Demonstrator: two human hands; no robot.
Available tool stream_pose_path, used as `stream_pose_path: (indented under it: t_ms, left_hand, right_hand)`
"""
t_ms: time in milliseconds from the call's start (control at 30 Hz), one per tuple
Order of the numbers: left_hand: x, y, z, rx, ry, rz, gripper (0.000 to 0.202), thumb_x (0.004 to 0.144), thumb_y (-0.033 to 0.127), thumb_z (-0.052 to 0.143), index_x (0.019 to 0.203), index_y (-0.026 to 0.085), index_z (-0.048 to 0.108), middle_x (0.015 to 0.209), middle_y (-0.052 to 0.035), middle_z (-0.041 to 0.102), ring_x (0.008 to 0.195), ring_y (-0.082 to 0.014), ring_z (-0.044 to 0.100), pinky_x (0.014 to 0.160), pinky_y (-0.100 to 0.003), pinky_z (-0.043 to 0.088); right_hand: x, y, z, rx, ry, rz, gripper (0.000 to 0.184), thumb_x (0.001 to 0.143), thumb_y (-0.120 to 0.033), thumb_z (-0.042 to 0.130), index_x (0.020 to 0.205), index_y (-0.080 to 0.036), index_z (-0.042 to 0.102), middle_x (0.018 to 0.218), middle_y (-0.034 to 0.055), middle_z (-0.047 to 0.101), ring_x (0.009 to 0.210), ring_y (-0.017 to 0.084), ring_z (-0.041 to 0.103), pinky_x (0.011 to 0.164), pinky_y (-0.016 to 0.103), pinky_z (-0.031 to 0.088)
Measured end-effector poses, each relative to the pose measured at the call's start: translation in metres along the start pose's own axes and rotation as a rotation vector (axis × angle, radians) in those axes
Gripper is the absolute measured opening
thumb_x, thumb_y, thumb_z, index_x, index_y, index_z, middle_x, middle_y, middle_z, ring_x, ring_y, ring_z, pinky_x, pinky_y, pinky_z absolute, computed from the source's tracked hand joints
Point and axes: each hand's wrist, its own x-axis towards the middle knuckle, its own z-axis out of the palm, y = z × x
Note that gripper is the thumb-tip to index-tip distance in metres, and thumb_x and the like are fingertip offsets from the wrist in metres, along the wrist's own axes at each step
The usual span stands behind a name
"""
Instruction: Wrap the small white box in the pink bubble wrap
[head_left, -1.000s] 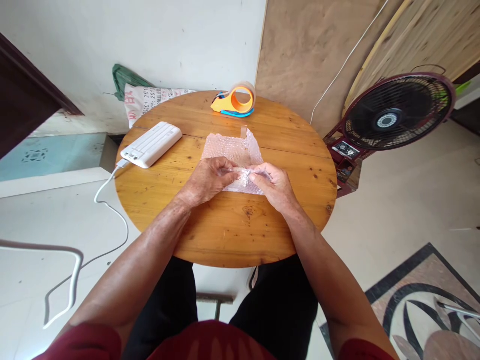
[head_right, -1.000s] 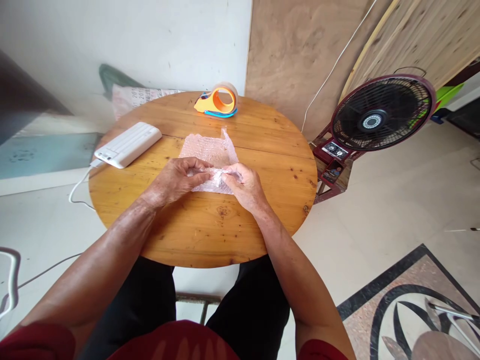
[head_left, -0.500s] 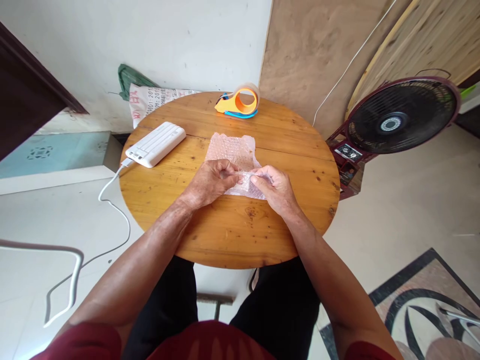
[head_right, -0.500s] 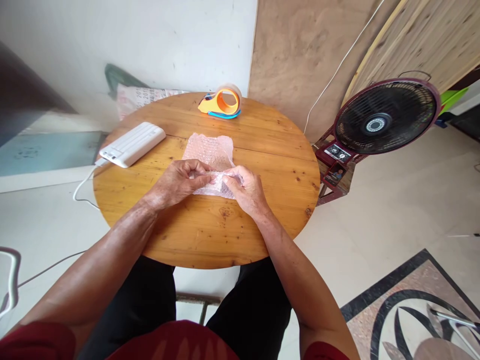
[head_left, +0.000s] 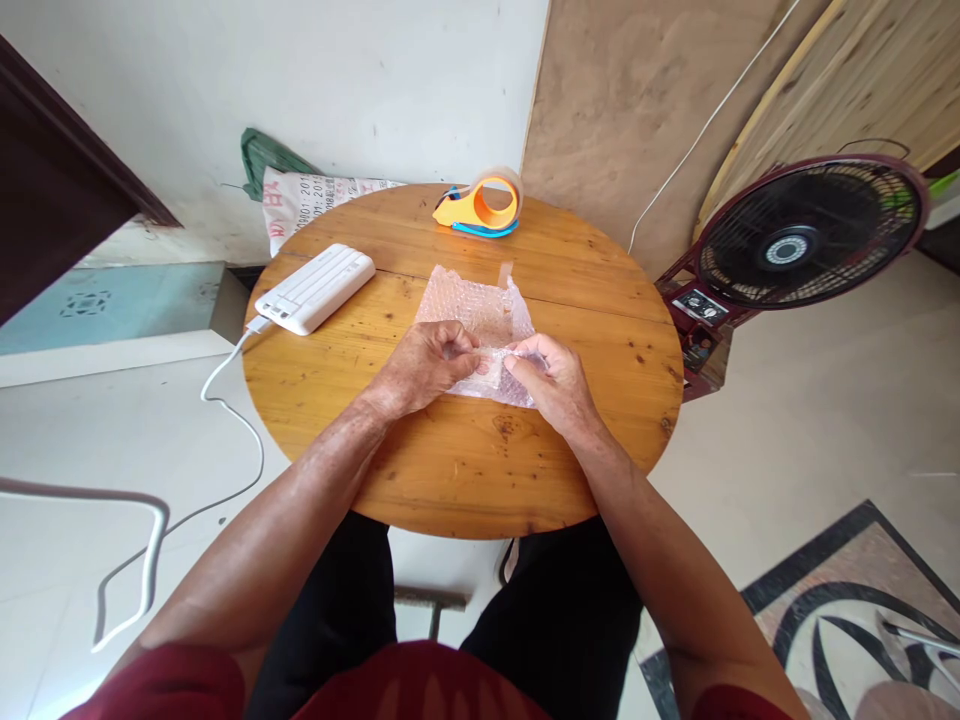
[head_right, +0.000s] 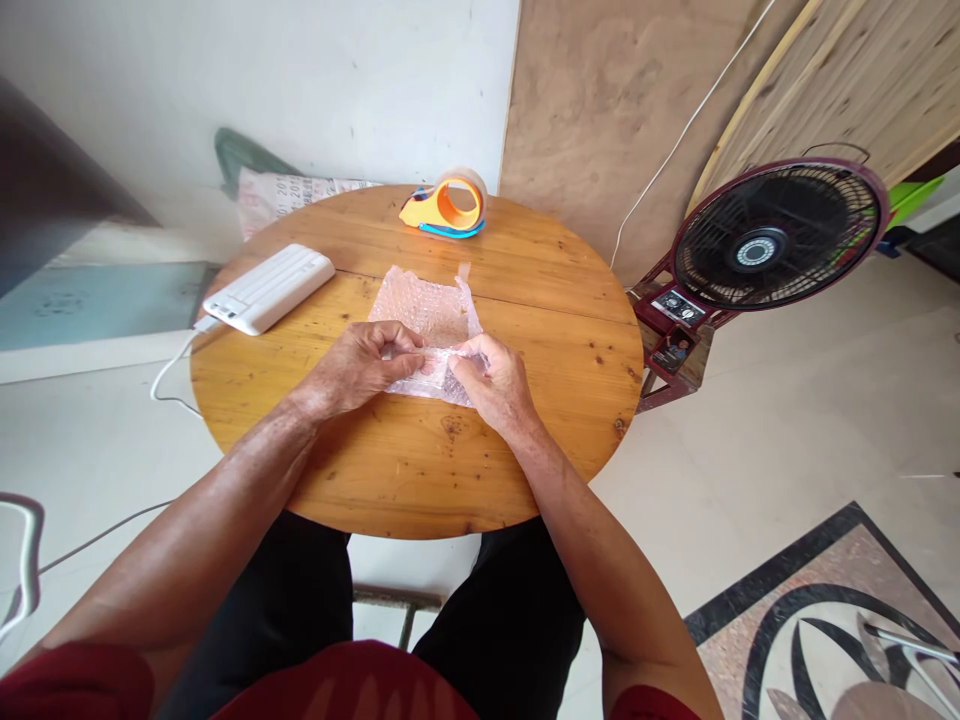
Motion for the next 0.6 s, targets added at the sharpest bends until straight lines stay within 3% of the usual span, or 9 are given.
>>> stream_pose_path:
  t_ms: [133,600]
  left_hand:
    - [0.0009,0.0002,0.0002,0.022,-0.005,-0.015,0.025,0.068,0.035,0.074,0.067,0.015,0.059,0.078,-0.0027,0.065,0.063,-0.0103,0.05,0.058,-0.024,0.039]
    - [0.003,0.0012,0.0014,-0.036,0.011,-0.062,0.037,0.059,0.044,0.08,0.064,0.016,0.055,0.077,-0.0026,0.063,0.063,-0.0101,0.05,0.056,-0.024,0.038]
  right_hand:
    - [0.0004,0.0009,0.0008,0.004,0.011,0.013,0.016,0.078,-0.037,0.067,0.074,-0.022,0.061,0.075,-0.0001,0.068,0.067,0.015,0.058,0.066,0.031,0.047]
    - [0.0024,0.0029,0.0031,0.042,-0.01,0.023,0.013,0.078,-0.033,0.064,0.075,-0.022,0.058,0.068,-0.0039,0.056,0.062,0.012,0.049,0.061,0.027,0.039]
